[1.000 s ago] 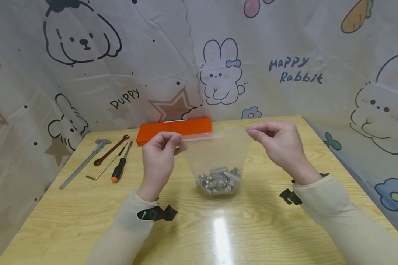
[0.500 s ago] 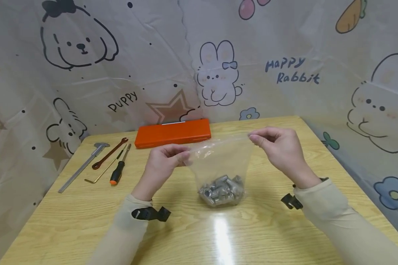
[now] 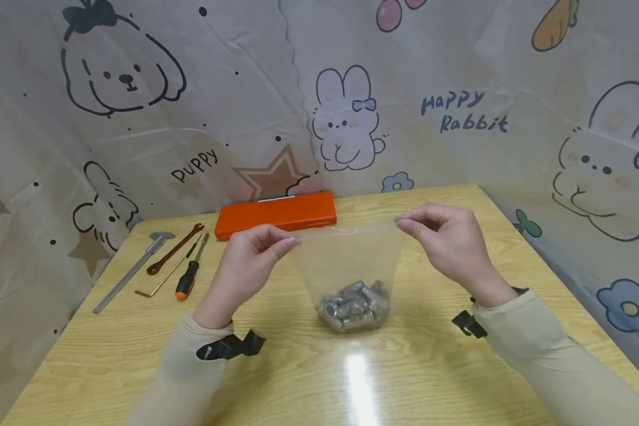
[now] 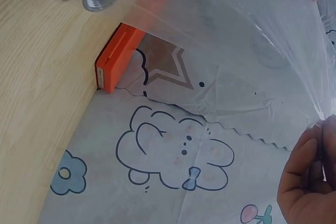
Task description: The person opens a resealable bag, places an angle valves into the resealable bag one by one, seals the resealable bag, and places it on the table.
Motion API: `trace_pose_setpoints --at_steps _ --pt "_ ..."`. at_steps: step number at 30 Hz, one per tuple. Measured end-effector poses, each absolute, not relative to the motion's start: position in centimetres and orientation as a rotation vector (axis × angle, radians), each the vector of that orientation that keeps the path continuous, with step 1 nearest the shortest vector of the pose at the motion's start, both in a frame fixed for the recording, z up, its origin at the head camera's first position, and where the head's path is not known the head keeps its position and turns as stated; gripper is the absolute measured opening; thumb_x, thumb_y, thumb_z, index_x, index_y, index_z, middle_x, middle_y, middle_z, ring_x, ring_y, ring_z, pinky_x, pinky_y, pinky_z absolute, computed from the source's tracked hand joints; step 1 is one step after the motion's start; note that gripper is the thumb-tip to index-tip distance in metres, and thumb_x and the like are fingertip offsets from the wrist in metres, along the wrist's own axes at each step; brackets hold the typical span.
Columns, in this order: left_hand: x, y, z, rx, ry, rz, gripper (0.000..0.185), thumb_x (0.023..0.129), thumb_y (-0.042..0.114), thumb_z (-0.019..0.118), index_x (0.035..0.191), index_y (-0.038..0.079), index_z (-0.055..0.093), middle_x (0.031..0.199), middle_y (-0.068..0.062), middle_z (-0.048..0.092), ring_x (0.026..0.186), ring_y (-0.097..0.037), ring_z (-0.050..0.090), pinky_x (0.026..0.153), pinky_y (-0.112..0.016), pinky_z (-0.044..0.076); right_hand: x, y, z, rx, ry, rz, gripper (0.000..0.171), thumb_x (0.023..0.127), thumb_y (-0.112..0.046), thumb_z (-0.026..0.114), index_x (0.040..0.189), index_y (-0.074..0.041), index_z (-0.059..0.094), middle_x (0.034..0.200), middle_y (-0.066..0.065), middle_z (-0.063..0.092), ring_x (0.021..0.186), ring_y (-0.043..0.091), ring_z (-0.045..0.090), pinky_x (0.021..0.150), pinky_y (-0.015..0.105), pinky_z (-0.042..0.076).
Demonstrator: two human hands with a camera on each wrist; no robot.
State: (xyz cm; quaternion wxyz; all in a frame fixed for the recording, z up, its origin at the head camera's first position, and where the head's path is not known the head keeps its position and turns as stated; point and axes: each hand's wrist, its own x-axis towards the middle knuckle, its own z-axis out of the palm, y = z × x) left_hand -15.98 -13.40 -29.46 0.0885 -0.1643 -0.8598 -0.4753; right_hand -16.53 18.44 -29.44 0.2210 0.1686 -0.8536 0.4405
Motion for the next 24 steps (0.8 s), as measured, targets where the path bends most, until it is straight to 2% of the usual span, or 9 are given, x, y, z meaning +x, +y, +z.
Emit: trace_pose_setpoints --at_steps 8,12,17,24 --pt "-16.2 -12.2 -31.0 -0.601 -2.223 -1.389 0.007 0.092 0.012 0.069 0.092 0.005 0.07 0.084 -0.001 0.072 0.079 -0.018 0.067 0.069 -0.025 0.053 -16.0 17.5 -29.4 0.47 -2.267 1.097 0.004 0.088 -0.007 0.074 0.088 -0.003 0.075 0.085 0.006 0.072 0.07 0.015 0.06 0.064 0.018 0.044" --pt "-16.7 -11.7 -31.7 -0.657 -2.091 -1.389 0.006 0.092 0.007 0.068 0.091 0.001 0.069 0.081 -0.004 0.071 0.075 -0.014 0.068 0.067 -0.025 0.053 -15.8 17.1 -29.4 0.466 -2.218 1.084 0.002 0.087 -0.001 0.074 0.088 0.001 0.072 0.083 0.009 0.072 0.074 0.018 0.062 0.068 0.016 0.045" --pt "-16.4 -11.2 -31.4 -0.7 -1.967 -1.404 0.003 0.091 0.001 0.067 0.089 0.002 0.067 0.08 -0.004 0.07 0.073 -0.015 0.067 0.067 -0.029 0.056 -15.1 16.9 -28.8 0.462 -2.197 1.057 0.003 0.089 0.001 0.071 0.086 0.002 0.07 0.083 0.009 0.071 0.074 0.018 0.062 0.07 0.017 0.045" --pt "-15.5 -11.0 -30.6 -0.766 -1.908 -1.424 0.008 0.088 -0.007 0.067 0.086 0.0 0.066 0.08 -0.006 0.069 0.072 -0.018 0.065 0.059 -0.023 0.051 -13.8 17.2 -27.8 0.486 -2.205 1.051 0.003 0.088 0.004 0.071 0.089 0.001 0.069 0.084 0.006 0.068 0.078 0.013 0.059 0.075 0.015 0.045"
